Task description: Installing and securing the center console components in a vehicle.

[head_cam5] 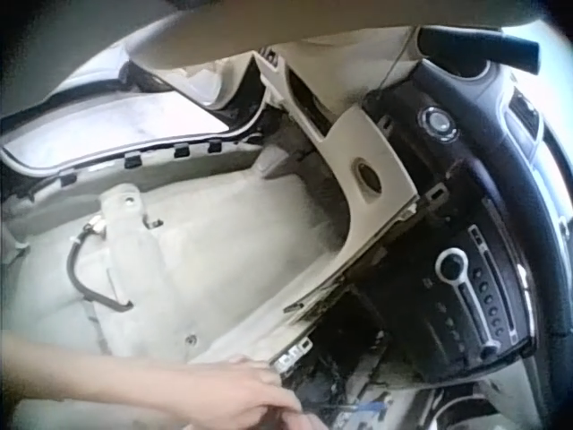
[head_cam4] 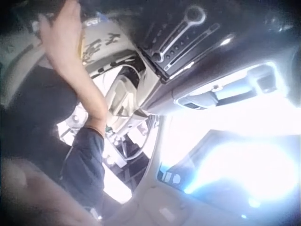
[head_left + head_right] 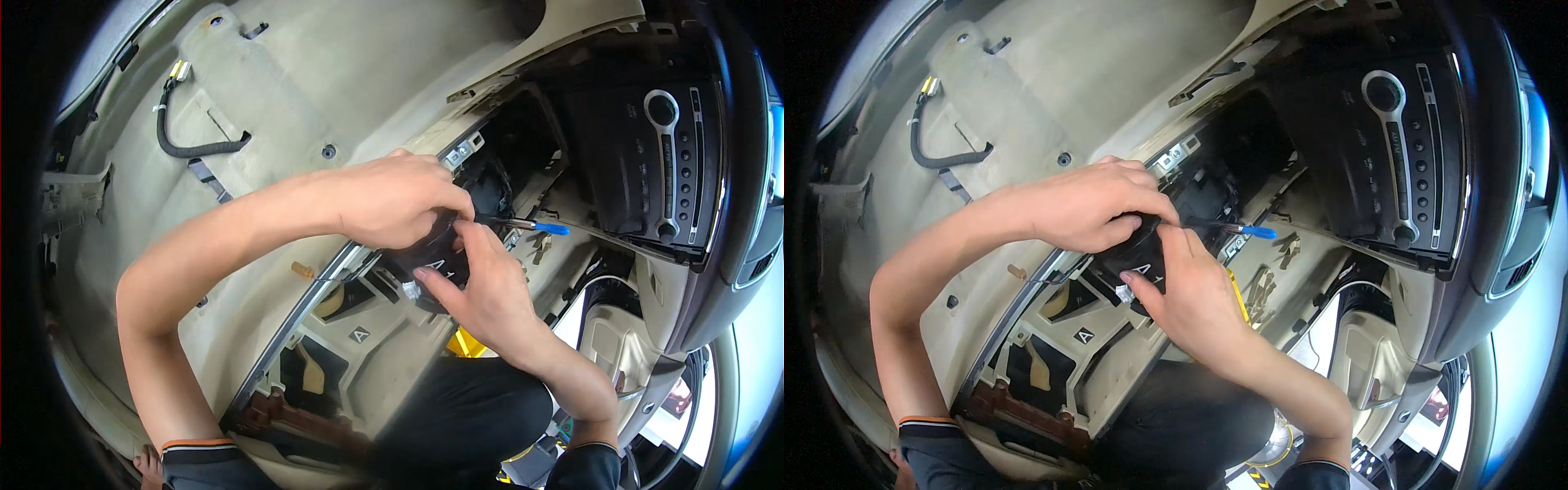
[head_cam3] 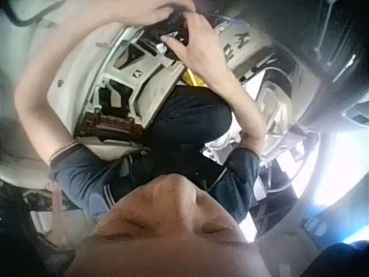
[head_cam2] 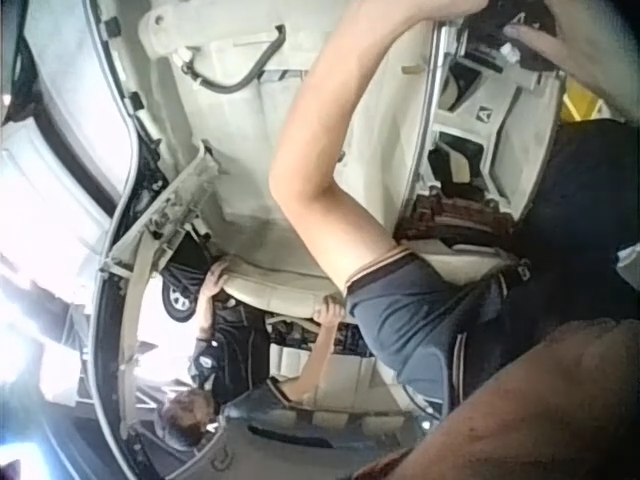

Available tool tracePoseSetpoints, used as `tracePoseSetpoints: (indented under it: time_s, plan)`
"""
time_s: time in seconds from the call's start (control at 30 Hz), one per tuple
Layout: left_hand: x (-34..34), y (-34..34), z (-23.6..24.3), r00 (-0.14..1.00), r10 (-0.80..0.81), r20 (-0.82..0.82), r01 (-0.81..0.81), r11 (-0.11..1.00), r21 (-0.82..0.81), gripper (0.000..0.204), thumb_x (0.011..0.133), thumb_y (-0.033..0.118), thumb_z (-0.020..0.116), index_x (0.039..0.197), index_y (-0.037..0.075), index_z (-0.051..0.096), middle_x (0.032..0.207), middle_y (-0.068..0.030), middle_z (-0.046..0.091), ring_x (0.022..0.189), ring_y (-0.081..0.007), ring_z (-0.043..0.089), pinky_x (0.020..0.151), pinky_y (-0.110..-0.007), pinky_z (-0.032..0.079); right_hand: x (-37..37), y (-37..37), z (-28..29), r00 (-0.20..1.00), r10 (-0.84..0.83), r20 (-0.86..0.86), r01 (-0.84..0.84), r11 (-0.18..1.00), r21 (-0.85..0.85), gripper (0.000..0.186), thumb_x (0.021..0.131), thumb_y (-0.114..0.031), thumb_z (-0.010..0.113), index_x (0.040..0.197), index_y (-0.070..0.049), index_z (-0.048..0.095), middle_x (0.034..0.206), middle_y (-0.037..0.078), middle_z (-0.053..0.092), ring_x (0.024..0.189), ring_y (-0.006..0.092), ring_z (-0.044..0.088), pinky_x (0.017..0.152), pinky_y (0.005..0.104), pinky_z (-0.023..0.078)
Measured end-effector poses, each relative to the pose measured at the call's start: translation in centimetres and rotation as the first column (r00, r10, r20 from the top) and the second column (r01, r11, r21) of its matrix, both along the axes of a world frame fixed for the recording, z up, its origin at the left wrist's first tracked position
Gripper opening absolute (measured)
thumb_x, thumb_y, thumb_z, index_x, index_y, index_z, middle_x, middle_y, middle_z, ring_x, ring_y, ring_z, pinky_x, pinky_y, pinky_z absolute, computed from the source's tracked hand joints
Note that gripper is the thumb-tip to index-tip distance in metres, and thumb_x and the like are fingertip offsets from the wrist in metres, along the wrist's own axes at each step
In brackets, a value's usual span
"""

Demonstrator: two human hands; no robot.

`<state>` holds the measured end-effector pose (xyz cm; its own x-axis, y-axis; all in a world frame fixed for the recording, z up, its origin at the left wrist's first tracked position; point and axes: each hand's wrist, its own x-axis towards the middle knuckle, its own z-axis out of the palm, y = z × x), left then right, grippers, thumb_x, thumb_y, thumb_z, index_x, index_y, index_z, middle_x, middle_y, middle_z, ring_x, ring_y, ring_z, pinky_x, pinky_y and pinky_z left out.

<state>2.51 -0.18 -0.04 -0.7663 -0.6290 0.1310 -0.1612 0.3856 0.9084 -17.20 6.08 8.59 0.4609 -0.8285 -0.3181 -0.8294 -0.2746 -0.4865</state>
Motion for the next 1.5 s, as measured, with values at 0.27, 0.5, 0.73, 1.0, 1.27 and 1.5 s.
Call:
tracePoseSetpoints:
  time_s: [0.27, 0.5, 0.73, 1.0, 1.27, 1.5]
  plan:
    - [0.0, 0.3, 0.0, 1.0, 0.008, 0.007, -0.008, 1.0, -0.019, 0.032, 0.082, 0.01, 0.056, 0.11, 0.003, 0.07, 0.1, -0.0141, 0.066, 0.106, -0.0331, 0.058, 0.098, -0.048, 0.043, -0.7, 1.4, 1.8, 0.971, 0.183, -0.152, -0.224, 0.919, -0.326, 0.04, 0.083, -0.021, 0.081, 0.112, -0.002, 0.059, 0.098, 0.016, 0.063, 0.079, 0.0335, 0.065, 0.07, 0.041, 0.054]
    - [0.1, 1.3, 0.8, 0.996, 0.036, 0.084, -0.025, 0.991, -0.134, 0.028, 0.089, 0.025, 0.07, 0.107, 0.004, 0.071, 0.098, -0.0118, 0.065, 0.105, -0.0309, 0.059, 0.099, -0.045, 0.043, -1.8, 3.0, 2.3, 0.907, 0.407, -0.108, -0.369, 0.891, 0.264, 0.032, 0.089, -0.022, 0.074, 0.112, -0.004, 0.06, 0.092, 0.013, 0.059, 0.079, 0.0323, 0.066, 0.068, 0.0401, 0.055]
    - [0.8, 2.5, 1.7, 0.988, 0.058, 0.143, -0.033, 0.985, -0.172, 0.024, 0.083, 0.02, 0.077, 0.103, 0.007, 0.072, 0.111, -0.0121, 0.06, 0.112, -0.0323, 0.055, 0.102, -0.045, 0.041, -4.5, 3.3, 1.3, 0.916, 0.391, 0.094, -0.402, 0.889, 0.22, 0.022, 0.089, -0.023, 0.075, 0.096, -0.005, 0.064, 0.09, 0.011, 0.058, 0.079, 0.0301, 0.064, 0.071, 0.0399, 0.055]
    - [1.0, 3.2, 2.9, 0.974, 0.069, 0.217, -0.03, 0.983, -0.181, 0.03, 0.075, 0.016, 0.083, 0.099, 0.008, 0.069, 0.127, -0.0201, 0.053, 0.119, -0.04, 0.05, 0.103, -0.047, 0.041, -7.2, 4.8, 0.2, 0.963, -0.108, 0.246, 0.001, 0.917, 0.399, 0.023, 0.094, -0.022, 0.072, 0.096, -0.003, 0.059, 0.08, 0.012, 0.064, 0.076, 0.0294, 0.069, 0.067, 0.0409, 0.055]
    - [-0.2, 3.7, 3.3, 0.942, 0.116, 0.314, -0.044, 0.973, -0.228, 0.038, 0.07, 0.015, 0.087, 0.098, 0.006, 0.063, 0.142, -0.0243, 0.048, 0.132, -0.0452, 0.046, 0.108, -0.05, 0.041, -6.1, 5.9, -1.9, 0.847, -0.47, 0.247, 0.369, 0.856, 0.363, 0.02, 0.095, -0.018, 0.071, 0.094, -0.002, 0.058, 0.057, 0.009, 0.061, 0.048, 0.022, 0.061, 0.048, 0.0338, 0.046]
    - [-0.1, 3.9, 2.8, 0.937, 0.156, 0.312, -0.069, 0.96, -0.27, 0.039, 0.069, 0.013, 0.088, 0.096, 0.004, 0.061, 0.139, -0.0233, 0.054, 0.136, -0.0447, 0.047, 0.111, -0.05, 0.04, -5.4, 4.1, -1.2, 0.656, -0.753, 0.046, 0.541, 0.512, 0.668, 0.035, 0.104, -0.029, 0.06, 0.089, 0.002, 0.064, 0.063, 0.008, 0.069, 0.056, 0.0126, 0.065, 0.054, 0.0299, 0.049]
